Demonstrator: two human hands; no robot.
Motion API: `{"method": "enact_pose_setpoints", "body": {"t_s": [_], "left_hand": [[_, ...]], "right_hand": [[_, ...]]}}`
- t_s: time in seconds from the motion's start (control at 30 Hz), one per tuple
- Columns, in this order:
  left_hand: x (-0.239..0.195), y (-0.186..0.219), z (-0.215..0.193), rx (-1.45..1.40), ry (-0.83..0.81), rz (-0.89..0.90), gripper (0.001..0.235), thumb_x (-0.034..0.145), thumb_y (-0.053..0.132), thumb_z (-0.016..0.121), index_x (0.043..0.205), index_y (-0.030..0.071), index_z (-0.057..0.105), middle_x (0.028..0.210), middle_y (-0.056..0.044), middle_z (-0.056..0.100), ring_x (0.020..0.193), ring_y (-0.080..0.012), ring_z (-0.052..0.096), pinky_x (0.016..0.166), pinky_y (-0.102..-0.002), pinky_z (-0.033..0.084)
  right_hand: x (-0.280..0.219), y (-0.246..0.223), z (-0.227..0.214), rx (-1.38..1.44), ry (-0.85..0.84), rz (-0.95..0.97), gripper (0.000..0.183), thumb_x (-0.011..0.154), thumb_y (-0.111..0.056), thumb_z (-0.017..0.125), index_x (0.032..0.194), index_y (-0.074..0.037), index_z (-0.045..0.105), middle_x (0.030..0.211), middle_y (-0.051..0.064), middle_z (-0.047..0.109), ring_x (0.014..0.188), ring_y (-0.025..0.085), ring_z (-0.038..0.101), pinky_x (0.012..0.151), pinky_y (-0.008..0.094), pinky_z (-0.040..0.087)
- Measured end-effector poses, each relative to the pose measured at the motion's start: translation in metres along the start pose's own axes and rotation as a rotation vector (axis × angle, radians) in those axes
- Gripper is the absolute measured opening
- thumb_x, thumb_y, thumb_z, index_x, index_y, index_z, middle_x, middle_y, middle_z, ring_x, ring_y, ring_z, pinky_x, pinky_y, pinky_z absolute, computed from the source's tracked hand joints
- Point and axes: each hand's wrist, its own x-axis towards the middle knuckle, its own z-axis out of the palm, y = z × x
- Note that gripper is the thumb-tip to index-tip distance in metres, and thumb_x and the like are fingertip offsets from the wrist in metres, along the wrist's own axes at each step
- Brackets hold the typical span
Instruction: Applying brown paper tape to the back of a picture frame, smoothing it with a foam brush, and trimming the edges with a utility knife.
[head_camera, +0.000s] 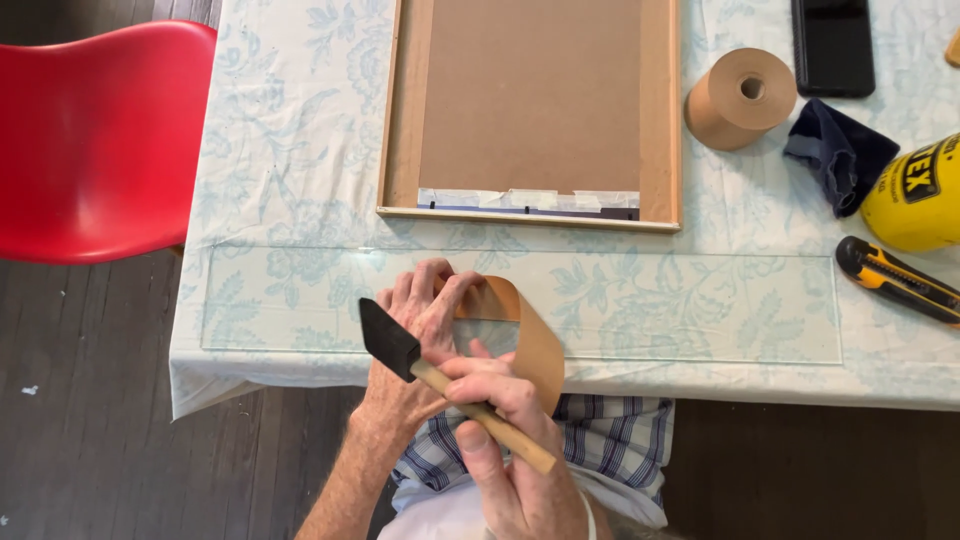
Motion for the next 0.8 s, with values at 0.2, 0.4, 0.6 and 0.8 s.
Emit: {"method": "enact_pose_setpoints", "body": {"t_s": [0.2, 0.4, 0.6, 0.8], "left_hand": [[-0.008, -0.008, 0.006, -0.020, 0.062, 0.055, 0.076, 0.084, 0.074, 0.049, 0.130, 0.015, 0.059, 0.125, -0.011, 0.052, 0.104, -0.0278, 0.053, 0.081, -0.044, 0.040], [-0.003, 0.004, 0.002, 0.062, 0.024, 0.017, 0.071, 0.078, 0.069, 0.063, 0.123, 0.014, 0.058, 0.115, -0.008, 0.053, 0.097, -0.0283, 0.051, 0.081, -0.043, 0.038], [-0.008, 0.000, 0.010, 0.040, 0.020, 0.012, 0.073, 0.083, 0.078, 0.049, 0.125, 0.019, 0.060, 0.115, -0.009, 0.057, 0.101, -0.0294, 0.048, 0.086, -0.043, 0.037], [-0.011, -0.006, 0.015, 0.096, 0.038, 0.041, 0.083, 0.085, 0.084, 0.037, 0.128, 0.016, 0.055, 0.119, -0.011, 0.047, 0.097, -0.0253, 0.045, 0.084, -0.043, 0.039]], "right_hand": [[-0.008, 0.027, -0.021, -0.076, 0.078, -0.041, 0.021, 0.112, -0.031, 0.044, 0.119, -0.013, 0.051, 0.124, 0.015, 0.072, 0.128, 0.037, 0.067, 0.132, 0.063, 0.018], [-0.005, 0.025, -0.055, -0.190, 0.143, 0.029, 0.031, 0.110, -0.027, 0.043, 0.124, 0.000, 0.051, 0.125, 0.017, 0.062, 0.129, 0.028, 0.062, 0.131, 0.054, 0.039], [0.034, 0.032, -0.035, -0.019, -0.061, -0.126, 0.025, 0.112, -0.023, 0.042, 0.126, -0.004, 0.048, 0.130, 0.019, 0.060, 0.119, 0.029, 0.064, 0.109, 0.040, 0.054], [0.061, 0.045, -0.074, -0.438, -0.387, -0.265, 0.021, 0.108, -0.018, 0.045, 0.125, -0.005, 0.047, 0.130, 0.021, 0.059, 0.074, 0.016, 0.072, 0.047, 0.016, 0.062]]}}
